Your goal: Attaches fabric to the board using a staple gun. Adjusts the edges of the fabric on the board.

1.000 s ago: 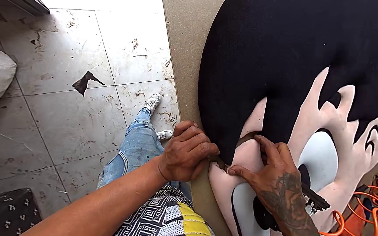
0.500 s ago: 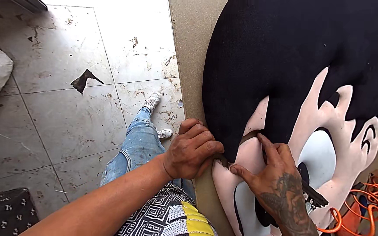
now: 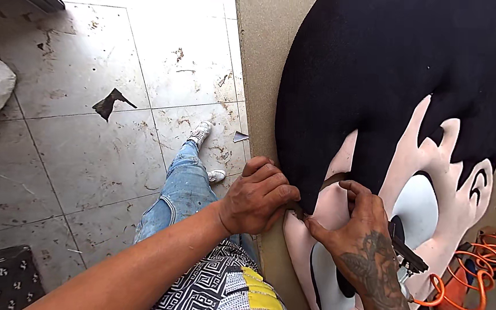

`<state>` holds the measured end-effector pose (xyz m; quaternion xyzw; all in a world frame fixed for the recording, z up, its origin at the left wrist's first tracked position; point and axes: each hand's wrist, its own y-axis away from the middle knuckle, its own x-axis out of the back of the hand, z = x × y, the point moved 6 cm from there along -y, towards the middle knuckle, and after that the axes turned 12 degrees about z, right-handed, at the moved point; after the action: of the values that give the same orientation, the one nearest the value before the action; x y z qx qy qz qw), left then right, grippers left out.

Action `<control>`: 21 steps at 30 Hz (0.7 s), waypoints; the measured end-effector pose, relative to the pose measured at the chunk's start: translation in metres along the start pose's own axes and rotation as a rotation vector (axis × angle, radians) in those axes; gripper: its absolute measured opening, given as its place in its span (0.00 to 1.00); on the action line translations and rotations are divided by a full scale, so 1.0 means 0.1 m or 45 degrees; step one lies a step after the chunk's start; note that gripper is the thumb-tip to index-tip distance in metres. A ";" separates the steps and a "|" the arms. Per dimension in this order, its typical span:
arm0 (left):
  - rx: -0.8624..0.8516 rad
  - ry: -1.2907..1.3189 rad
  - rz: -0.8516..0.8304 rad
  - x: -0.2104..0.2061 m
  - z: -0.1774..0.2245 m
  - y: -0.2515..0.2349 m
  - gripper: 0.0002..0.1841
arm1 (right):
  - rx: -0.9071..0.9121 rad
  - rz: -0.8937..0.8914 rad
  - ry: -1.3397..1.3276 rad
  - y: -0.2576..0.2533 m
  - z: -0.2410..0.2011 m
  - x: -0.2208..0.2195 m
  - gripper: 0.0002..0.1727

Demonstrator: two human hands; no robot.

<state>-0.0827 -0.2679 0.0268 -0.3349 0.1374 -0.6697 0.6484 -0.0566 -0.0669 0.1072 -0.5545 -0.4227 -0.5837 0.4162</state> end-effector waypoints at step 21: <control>-0.526 -0.161 -1.076 -0.70 0.87 -0.83 0.13 | -0.451 0.324 -0.219 0.22 -0.15 0.14 0.25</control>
<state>-0.0972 -0.1688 0.1228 -0.5236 0.0799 -0.8117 0.2461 -0.0404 -0.0881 0.1218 -0.7153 -0.2744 -0.5422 0.3451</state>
